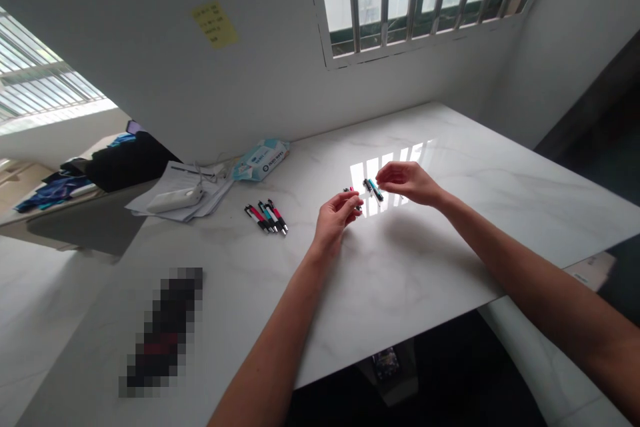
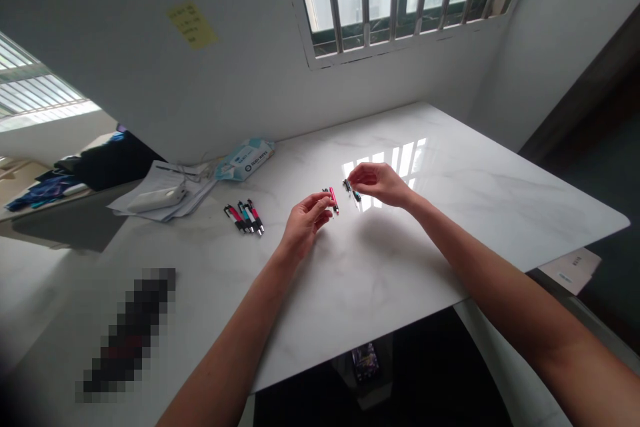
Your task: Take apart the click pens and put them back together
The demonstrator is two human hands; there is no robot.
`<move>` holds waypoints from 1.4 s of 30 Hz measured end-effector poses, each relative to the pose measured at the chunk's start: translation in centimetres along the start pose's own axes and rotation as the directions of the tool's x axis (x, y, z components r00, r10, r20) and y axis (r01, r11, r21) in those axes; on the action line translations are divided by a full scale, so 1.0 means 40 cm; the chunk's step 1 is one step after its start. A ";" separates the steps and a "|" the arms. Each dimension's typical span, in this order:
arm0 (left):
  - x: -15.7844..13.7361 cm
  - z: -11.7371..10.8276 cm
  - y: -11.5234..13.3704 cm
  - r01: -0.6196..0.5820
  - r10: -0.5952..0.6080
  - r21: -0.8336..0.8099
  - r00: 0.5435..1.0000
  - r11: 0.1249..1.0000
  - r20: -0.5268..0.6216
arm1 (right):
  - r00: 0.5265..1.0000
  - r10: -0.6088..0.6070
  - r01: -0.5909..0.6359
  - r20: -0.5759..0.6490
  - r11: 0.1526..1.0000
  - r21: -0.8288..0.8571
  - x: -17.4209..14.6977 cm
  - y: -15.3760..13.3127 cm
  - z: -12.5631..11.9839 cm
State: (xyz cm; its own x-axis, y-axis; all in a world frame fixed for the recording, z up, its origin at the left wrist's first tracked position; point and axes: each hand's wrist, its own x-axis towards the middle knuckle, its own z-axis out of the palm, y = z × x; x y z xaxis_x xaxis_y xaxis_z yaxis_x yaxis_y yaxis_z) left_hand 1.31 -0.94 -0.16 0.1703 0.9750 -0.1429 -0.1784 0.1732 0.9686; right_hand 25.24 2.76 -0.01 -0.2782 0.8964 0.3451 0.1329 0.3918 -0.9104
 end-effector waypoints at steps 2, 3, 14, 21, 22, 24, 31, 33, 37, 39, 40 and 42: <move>0.002 -0.003 0.006 -0.004 0.003 -0.013 0.999 1.000 -0.053 | 0.997 -0.017 0.001 -0.075 0.979 -0.205 0.007 0.028 -0.056; 0.002 -0.004 0.009 -0.005 0.004 -0.020 0.998 1.000 -0.068 | 0.994 -0.015 -0.018 -0.109 0.956 -0.294 0.009 0.041 -0.085; 0.001 -0.007 0.018 -0.027 0.018 -0.050 0.986 0.998 -0.167 | 0.974 0.172 -0.226 -0.148 0.787 -0.575 -0.006 0.107 -0.207; 0.001 -0.009 0.016 -0.040 0.033 -0.039 0.987 0.998 -0.159 | 0.967 0.207 -0.255 -0.149 0.770 -0.584 -0.004 0.138 -0.204; 0.002 -0.010 0.015 -0.046 0.040 -0.030 0.986 0.998 -0.163 | 0.966 0.211 -0.259 -0.151 0.768 -0.585 -0.005 0.142 -0.205; 0.006 -0.014 0.010 -0.060 0.059 -0.001 0.983 0.998 -0.174 | 0.965 0.216 -0.262 -0.149 0.762 -0.592 -0.005 0.148 -0.206; 0.023 -0.028 -0.003 -0.207 0.260 0.285 0.952 0.936 -0.162 | 0.974 0.100 -0.214 -0.206 0.718 -0.662 0.000 0.142 -0.199; 0.022 -0.033 -0.003 -0.247 0.321 0.411 0.939 0.878 -0.122 | 0.972 0.062 -0.200 -0.224 0.718 -0.666 0.002 0.137 -0.191; 0.022 -0.056 0.002 -0.287 0.427 0.705 0.904 0.648 -0.024 | 0.969 0.003 -0.174 -0.247 0.718 -0.674 0.005 0.128 -0.173; 0.029 -0.081 0.010 -0.277 0.483 0.824 0.876 0.494 0.005 | 0.967 -0.014 -0.164 -0.253 0.727 -0.667 0.007 0.124 -0.165; 0.035 -0.098 0.017 -0.240 0.493 0.867 0.870 0.436 -0.008 | 0.967 -0.017 -0.160 -0.254 0.734 -0.659 0.008 0.123 -0.162; 0.049 -0.140 0.038 -0.128 0.498 0.932 0.865 0.340 -0.063 | 0.966 -0.022 -0.155 -0.259 0.751 -0.642 0.008 0.122 -0.156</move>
State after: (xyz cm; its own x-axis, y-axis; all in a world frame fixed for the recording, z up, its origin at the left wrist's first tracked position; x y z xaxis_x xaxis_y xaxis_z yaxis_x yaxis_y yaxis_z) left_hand -4.03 2.01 -0.12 -0.0021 0.9384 0.3456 0.8205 -0.1959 0.5370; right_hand 31.74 6.26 -2.89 -0.0252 0.9106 0.4126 0.7536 0.2884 -0.5906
